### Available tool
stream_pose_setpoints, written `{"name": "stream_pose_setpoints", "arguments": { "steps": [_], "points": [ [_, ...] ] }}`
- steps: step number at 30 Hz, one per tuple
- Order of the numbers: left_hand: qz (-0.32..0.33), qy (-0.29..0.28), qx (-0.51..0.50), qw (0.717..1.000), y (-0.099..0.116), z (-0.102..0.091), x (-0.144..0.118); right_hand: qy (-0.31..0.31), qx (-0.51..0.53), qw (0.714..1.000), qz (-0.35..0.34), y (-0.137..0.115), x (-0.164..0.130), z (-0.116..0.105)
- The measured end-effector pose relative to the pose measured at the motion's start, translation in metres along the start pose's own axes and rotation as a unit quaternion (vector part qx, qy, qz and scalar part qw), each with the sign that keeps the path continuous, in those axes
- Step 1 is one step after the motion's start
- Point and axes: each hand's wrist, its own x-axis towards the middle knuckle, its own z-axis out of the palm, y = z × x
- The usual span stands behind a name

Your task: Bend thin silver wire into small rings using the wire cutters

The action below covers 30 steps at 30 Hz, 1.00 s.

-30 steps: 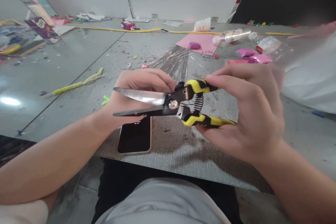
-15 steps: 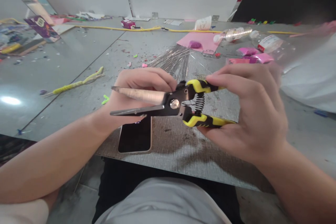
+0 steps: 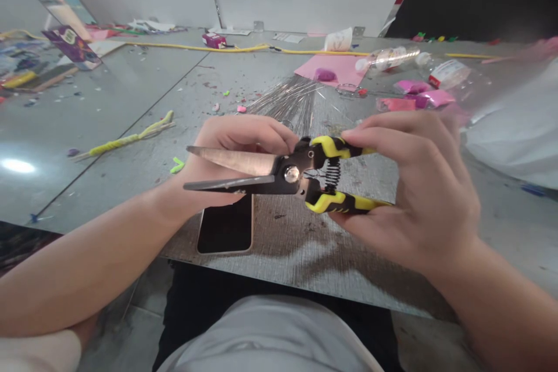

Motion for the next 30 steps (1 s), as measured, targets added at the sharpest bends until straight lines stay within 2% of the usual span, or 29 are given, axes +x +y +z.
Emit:
{"name": "stream_pose_setpoints", "arguments": {
  "steps": [1, 5, 12, 15, 16, 18, 19, 20, 22, 23, 24, 25, 27, 30],
  "points": [
    [-0.007, 0.001, 0.001, 1.0, 0.0, 0.0, 0.0, 0.006, 0.004, 1.0, 0.0, 0.0, 0.0, 0.0],
    [0.036, -0.005, -0.033, 0.999, -0.002, 0.001, 0.002, 0.009, 0.014, 1.0, -0.001, -0.001, 0.0, 0.001],
    [0.024, 0.005, -0.046, 0.999, -0.001, 0.003, 0.003, 0.005, 0.013, 1.0, -0.005, 0.0, 0.0, -0.001],
    [-0.004, 0.015, -0.043, 0.999, 0.003, 0.004, 0.002, 0.006, 0.005, 1.0, -0.011, 0.001, 0.001, 0.0],
    [-0.051, 0.029, -0.038, 0.998, 0.005, 0.005, 0.002, 0.009, 0.004, 1.0, -0.014, 0.002, 0.001, 0.0],
    [-0.019, 0.022, -0.069, 0.997, 0.01, 0.006, 0.001, 0.015, 0.005, 1.0, -0.02, 0.003, 0.001, 0.0],
    [-0.047, 0.033, -0.063, 0.996, 0.013, 0.007, 0.001, 0.015, 0.005, 1.0, -0.022, 0.003, 0.002, 0.0],
    [-0.117, 0.047, -0.046, 0.991, 0.014, 0.008, 0.001, 0.013, 0.004, 1.0, -0.021, 0.003, 0.002, 0.0],
    [-0.133, 0.04, -0.047, 0.989, 0.014, 0.008, 0.001, 0.008, 0.005, 1.0, -0.017, 0.002, 0.001, 0.0],
    [-0.132, 0.03, -0.049, 0.99, 0.012, 0.007, 0.001, 0.006, 0.008, 1.0, -0.013, 0.002, 0.001, 0.0],
    [-0.063, 0.004, -0.07, 0.996, 0.009, 0.006, 0.001, 0.006, 0.012, 1.0, -0.008, 0.001, 0.001, 0.0],
    [-0.034, -0.007, -0.08, 0.996, 0.005, 0.005, 0.001, 0.007, 0.017, 1.0, -0.004, 0.001, 0.001, 0.0],
    [-0.01, -0.011, -0.084, 0.996, 0.0, 0.003, 0.001, 0.007, 0.024, 1.0, -0.002, 0.0, 0.0, 0.0],
    [-0.011, -0.003, -0.086, 0.996, -0.002, 0.002, 0.001, 0.008, 0.023, 1.0, -0.008, -0.001, 0.001, 0.0]
  ]
}}
